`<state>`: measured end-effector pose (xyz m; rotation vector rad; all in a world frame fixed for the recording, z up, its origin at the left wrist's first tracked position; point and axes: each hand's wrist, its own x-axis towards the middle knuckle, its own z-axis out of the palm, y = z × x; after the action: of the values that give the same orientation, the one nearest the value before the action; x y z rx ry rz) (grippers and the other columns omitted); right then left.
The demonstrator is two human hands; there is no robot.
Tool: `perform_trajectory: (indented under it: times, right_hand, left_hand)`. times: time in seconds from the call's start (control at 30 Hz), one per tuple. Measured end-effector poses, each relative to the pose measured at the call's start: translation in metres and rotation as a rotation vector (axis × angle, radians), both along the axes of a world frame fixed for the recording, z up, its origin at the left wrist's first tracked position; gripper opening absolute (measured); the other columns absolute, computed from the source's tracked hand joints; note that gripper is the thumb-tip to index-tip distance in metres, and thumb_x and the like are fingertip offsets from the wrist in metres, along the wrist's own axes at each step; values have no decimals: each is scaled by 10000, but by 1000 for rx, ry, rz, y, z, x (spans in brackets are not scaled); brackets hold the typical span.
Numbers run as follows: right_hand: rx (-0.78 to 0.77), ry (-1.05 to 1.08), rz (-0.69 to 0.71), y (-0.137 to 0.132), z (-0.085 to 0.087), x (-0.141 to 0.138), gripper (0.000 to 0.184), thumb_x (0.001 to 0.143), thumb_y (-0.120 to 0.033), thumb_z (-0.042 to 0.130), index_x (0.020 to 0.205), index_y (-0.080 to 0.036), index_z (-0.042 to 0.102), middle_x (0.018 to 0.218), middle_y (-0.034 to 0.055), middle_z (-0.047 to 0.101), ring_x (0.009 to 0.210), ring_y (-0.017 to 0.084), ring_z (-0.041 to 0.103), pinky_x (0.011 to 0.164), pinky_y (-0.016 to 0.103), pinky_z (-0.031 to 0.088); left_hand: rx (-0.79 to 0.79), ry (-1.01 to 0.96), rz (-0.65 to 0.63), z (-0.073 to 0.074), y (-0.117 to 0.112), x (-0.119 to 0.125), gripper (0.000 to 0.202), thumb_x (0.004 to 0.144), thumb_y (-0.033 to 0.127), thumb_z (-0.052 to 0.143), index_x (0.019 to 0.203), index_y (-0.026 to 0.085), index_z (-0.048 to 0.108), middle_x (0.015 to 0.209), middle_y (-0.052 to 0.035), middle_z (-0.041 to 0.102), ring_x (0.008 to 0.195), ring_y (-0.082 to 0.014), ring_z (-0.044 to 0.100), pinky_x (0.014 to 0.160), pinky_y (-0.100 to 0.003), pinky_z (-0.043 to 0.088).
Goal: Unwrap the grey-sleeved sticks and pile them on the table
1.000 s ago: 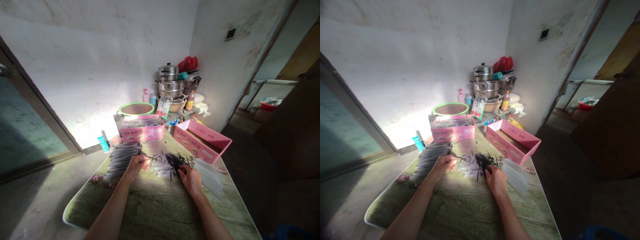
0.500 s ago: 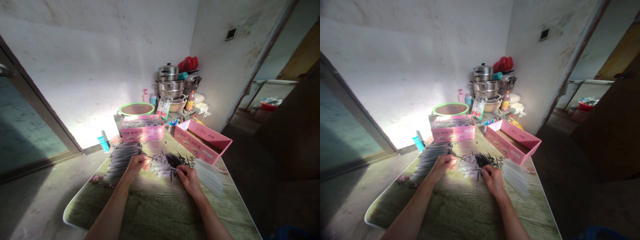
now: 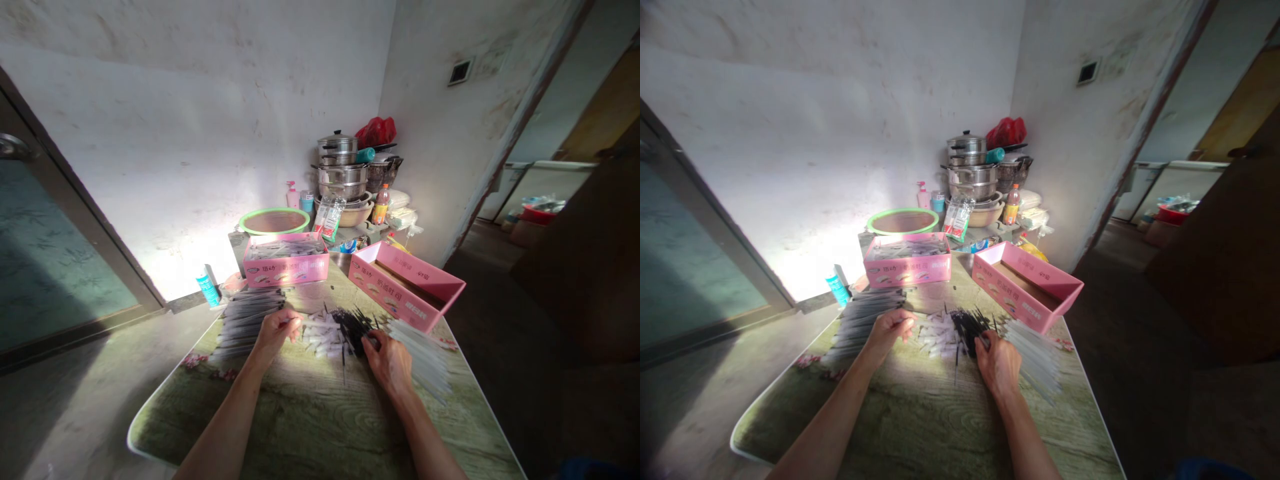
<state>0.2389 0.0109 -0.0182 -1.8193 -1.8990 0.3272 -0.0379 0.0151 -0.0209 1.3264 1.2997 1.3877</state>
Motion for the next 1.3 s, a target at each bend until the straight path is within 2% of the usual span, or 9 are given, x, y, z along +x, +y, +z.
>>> perform_trajectory:
  times: [0.17, 0.3, 0.43, 0.53, 0.8, 0.9, 1.07, 1.17, 1.3]
  right_hand:
    - [189, 181, 402, -13, -2, -16, 382, 977, -402, 444, 1179, -208, 704, 1075, 98, 763, 927, 224, 717, 800, 286, 491]
    - [119, 125, 501, -17, 1, -18, 341, 990, -335, 431, 967, -212, 748, 867, 59, 772, 793, 193, 709, 703, 245, 442]
    - [79, 96, 403, -12, 6, -10, 317, 967, -329, 466, 876, -210, 745, 751, 38, 749, 705, 174, 689, 629, 234, 392]
    - [66, 38, 247, -6, 12, 1, 278, 948, -316, 490, 922, -226, 751, 750, 42, 754, 709, 182, 696, 615, 238, 386]
    - [-3, -278, -293, 5, 44, 67, 287, 918, -332, 511, 981, -240, 776, 794, 121, 761, 714, 246, 715, 583, 282, 419]
    - [-25, -304, -317, 5, 43, 93, 252, 865, -332, 566, 938, -249, 792, 800, 118, 763, 708, 244, 715, 557, 280, 427]
    - [-103, -301, -340, 14, 26, 119, 283, 791, -406, 600, 920, -263, 807, 761, 133, 750, 651, 282, 698, 511, 323, 435]
    - [-88, -303, -335, 19, 25, 115, 342, 789, -469, 598, 965, -257, 801, 783, 144, 753, 649, 299, 692, 484, 327, 411]
    - [24, -291, -296, 15, 25, 79, 405, 875, -506, 500, 1054, -256, 764, 806, 122, 763, 608, 287, 679, 482, 325, 391]
  left_hand:
    - [-65, 96, -160, 2, -5, 16, 192, 742, 317, 682, 823, 151, 735, 527, -2, 642, 425, -132, 558, 449, -237, 438]
    - [-75, 123, -200, 4, -6, 17, 207, 784, 315, 640, 851, 143, 734, 554, -14, 658, 435, -135, 567, 468, -245, 447]
    - [-2, 188, -126, 3, -3, 11, 233, 817, 329, 594, 839, 155, 748, 583, -18, 661, 483, -142, 581, 498, -246, 456]
    - [113, 369, -60, 1, -1, 10, 201, 834, 290, 598, 837, 187, 770, 758, -50, 730, 704, -187, 665, 661, -271, 511]
    - [276, 647, -174, -11, 5, 22, 249, 917, 254, 548, 1010, 224, 776, 1120, -93, 742, 1090, -244, 651, 1094, -395, 397]
    - [261, 710, -199, -15, 6, 22, 269, 922, 255, 558, 1098, 260, 761, 1224, -83, 718, 1179, -269, 624, 1202, -468, 241]
    - [298, 758, -197, -10, 0, 20, 299, 932, 250, 557, 1175, 273, 729, 1293, -91, 680, 1227, -307, 600, 1179, -536, 264]
    - [354, 757, -156, -9, -3, 19, 295, 927, 246, 576, 1184, 263, 721, 1270, -95, 689, 1200, -291, 616, 1157, -515, 319]
    - [368, 746, -50, -8, -2, 14, 299, 899, 230, 618, 1182, 225, 715, 1235, -107, 693, 1140, -253, 633, 1061, -431, 451]
